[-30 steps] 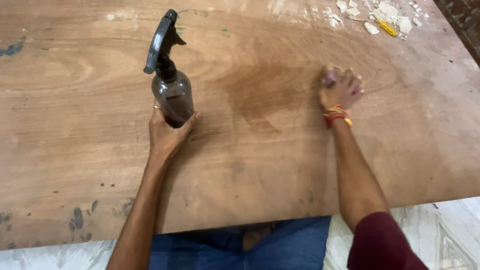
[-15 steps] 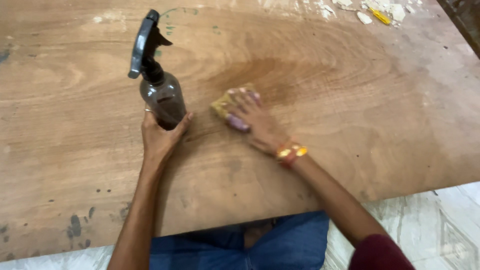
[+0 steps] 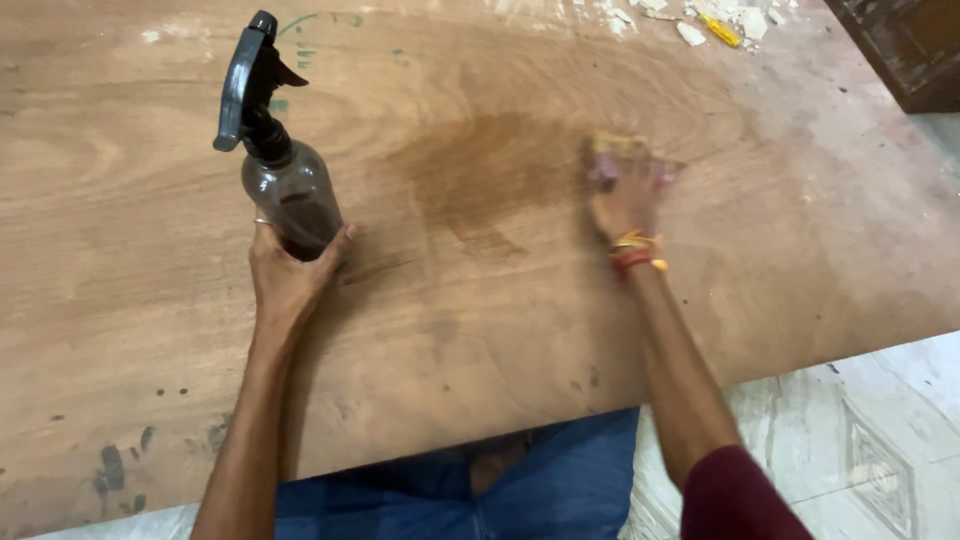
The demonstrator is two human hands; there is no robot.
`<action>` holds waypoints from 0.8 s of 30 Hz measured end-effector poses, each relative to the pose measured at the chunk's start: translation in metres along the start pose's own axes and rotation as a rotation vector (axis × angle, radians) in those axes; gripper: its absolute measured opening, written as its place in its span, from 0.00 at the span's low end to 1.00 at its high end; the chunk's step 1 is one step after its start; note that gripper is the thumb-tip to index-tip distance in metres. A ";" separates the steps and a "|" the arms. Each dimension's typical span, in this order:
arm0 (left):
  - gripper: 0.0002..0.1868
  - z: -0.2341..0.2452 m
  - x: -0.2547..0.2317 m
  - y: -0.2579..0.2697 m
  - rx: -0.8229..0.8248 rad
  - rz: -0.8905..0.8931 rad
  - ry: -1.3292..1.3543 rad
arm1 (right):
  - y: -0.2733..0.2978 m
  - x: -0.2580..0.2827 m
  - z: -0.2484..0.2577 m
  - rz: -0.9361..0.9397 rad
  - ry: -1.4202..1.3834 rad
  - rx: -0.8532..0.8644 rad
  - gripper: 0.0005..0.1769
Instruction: The person cleans a wooden table by spraying liquid from a spray bottle and wiping the surface with a cloth. They repeatedly spray and wipe different areas of the table throughout the clip.
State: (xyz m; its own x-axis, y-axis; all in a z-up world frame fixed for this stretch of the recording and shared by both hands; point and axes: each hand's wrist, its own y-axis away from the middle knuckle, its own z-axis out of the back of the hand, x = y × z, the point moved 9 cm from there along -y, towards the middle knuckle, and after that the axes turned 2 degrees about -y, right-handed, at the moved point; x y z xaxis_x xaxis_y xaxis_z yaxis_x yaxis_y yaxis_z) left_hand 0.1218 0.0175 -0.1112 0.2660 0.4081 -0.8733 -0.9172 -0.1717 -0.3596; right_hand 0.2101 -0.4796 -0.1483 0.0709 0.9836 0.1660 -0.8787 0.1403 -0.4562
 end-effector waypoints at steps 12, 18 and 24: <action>0.34 0.002 -0.008 0.001 -0.001 -0.048 0.071 | 0.106 0.233 0.072 0.694 -0.368 0.310 0.48; 0.33 0.003 -0.010 0.003 -0.017 -0.060 0.110 | 0.083 0.093 0.076 0.308 -0.262 0.306 0.38; 0.31 0.009 -0.014 0.004 -0.043 -0.127 0.092 | 0.005 0.051 0.007 0.040 -0.057 0.197 0.32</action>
State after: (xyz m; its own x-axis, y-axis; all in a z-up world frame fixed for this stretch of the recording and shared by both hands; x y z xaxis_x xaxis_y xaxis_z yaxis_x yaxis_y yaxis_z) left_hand 0.1118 0.0187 -0.0972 0.4072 0.3458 -0.8453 -0.8611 -0.1631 -0.4815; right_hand 0.2058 -0.4297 -0.1359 0.0119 0.9791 0.2029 -0.9559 0.0707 -0.2849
